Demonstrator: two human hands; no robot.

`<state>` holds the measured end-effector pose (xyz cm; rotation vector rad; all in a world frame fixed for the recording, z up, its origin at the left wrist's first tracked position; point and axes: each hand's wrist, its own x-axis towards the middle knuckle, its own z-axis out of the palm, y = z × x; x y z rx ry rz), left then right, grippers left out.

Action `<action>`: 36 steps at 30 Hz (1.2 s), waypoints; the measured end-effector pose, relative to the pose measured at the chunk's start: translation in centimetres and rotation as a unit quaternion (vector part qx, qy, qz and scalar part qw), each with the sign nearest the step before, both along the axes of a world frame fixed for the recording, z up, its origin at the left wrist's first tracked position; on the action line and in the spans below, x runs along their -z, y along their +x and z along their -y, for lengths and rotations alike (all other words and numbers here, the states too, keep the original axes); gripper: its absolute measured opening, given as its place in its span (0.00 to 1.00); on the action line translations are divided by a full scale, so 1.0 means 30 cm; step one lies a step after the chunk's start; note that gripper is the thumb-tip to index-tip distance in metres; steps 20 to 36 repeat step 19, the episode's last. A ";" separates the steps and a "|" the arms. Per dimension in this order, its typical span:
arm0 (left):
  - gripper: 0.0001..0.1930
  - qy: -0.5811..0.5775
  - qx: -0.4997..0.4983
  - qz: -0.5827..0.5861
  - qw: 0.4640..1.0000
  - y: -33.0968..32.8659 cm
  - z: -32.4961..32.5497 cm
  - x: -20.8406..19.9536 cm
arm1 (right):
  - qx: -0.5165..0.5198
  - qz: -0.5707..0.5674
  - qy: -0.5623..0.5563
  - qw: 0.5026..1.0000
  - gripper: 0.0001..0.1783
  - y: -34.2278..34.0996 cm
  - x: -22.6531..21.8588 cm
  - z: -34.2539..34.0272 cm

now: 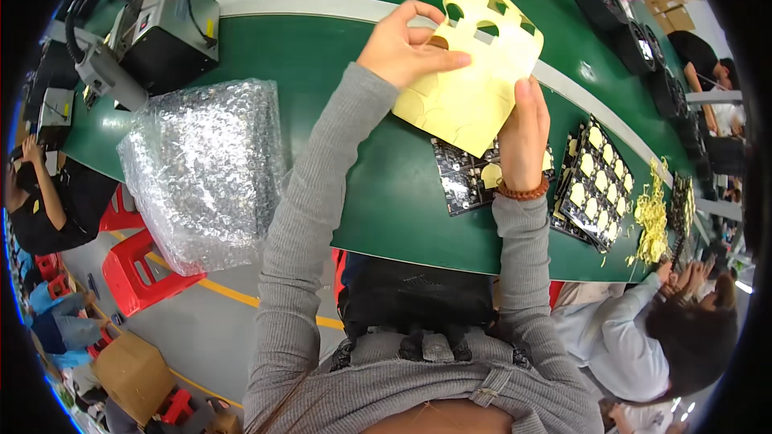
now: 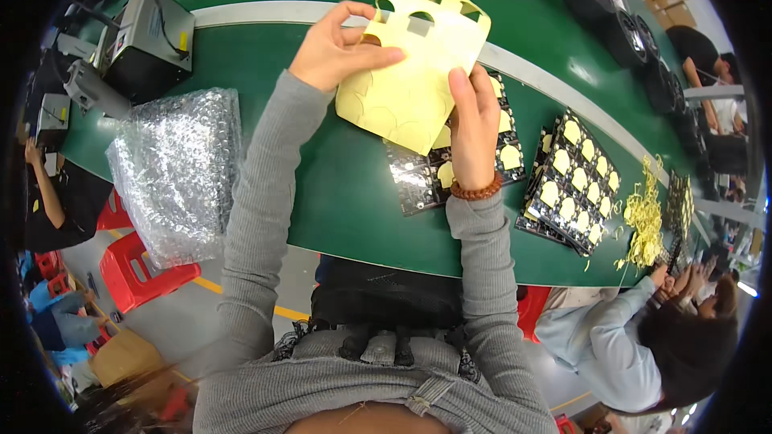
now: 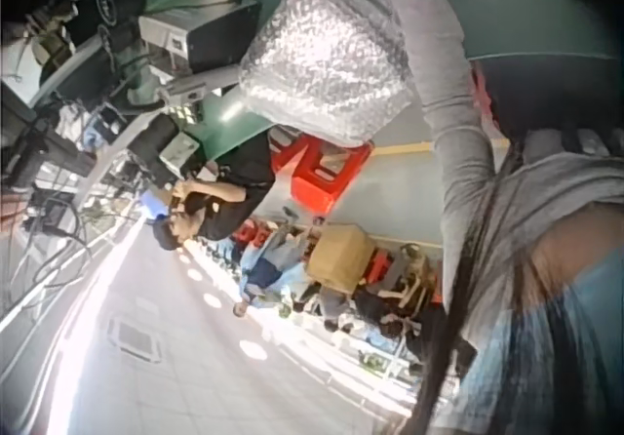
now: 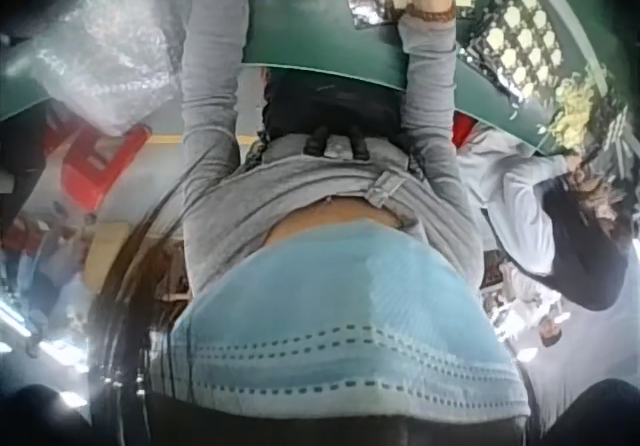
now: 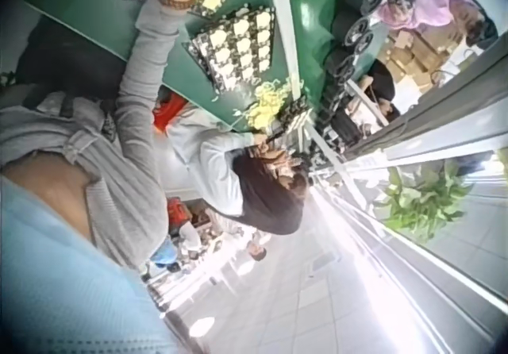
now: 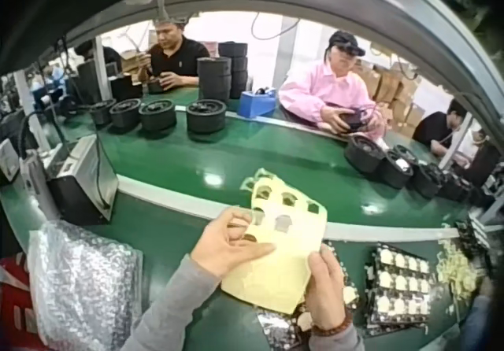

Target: Peeling small yellow adhesive components from a sheet and applying them to designated spots on circuit boards.

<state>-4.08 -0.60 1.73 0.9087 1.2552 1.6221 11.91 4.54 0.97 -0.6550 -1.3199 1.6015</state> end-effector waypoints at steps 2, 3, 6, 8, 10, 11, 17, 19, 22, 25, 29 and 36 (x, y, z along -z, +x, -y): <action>0.25 -0.019 0.024 0.032 0.999 0.036 -0.009 -0.002 | -0.029 -0.030 -0.060 0.997 0.16 0.018 -0.008 -0.018; 0.25 -0.037 0.041 0.062 0.997 0.051 -0.013 -0.001 | -0.022 -0.029 -0.062 0.997 0.16 0.023 -0.009 -0.023; 0.26 -0.053 0.075 0.144 0.985 0.082 -0.036 0.024 | -0.036 -0.052 -0.093 0.994 0.16 0.036 -0.007 -0.032; 0.29 -0.041 0.095 0.241 0.965 0.093 -0.047 0.049 | -0.055 -0.054 -0.132 0.988 0.16 0.044 -0.009 -0.035; 0.28 -0.024 0.112 0.255 0.960 0.102 -0.053 0.071 | -0.101 -0.059 -0.201 0.973 0.15 0.050 -0.009 -0.039; 0.28 -0.004 0.126 0.268 0.955 0.105 -0.054 0.079 | -0.100 -0.059 -0.204 0.972 0.15 0.051 -0.005 -0.042; 0.26 -0.072 0.111 0.224 0.966 0.115 -0.040 0.054 | 0.025 0.207 0.010 0.978 0.18 0.058 0.081 -0.064; 0.25 -0.090 0.059 0.184 0.977 0.115 -0.051 0.058 | 0.204 0.321 0.230 0.896 0.24 0.061 0.095 -0.072; 0.25 -0.090 0.059 0.184 0.977 0.115 -0.051 0.058 | 0.204 0.321 0.230 0.896 0.24 0.061 0.095 -0.072; 0.25 -0.090 0.059 0.184 0.977 0.115 -0.051 0.058 | 0.204 0.321 0.230 0.896 0.24 0.061 0.095 -0.072; 0.25 -0.090 0.059 0.184 0.977 0.115 -0.051 0.058 | 0.204 0.321 0.230 0.896 0.24 0.061 0.095 -0.072; 0.25 -0.090 0.059 0.184 0.977 0.115 -0.051 0.058 | 0.204 0.321 0.230 0.896 0.24 0.061 0.095 -0.072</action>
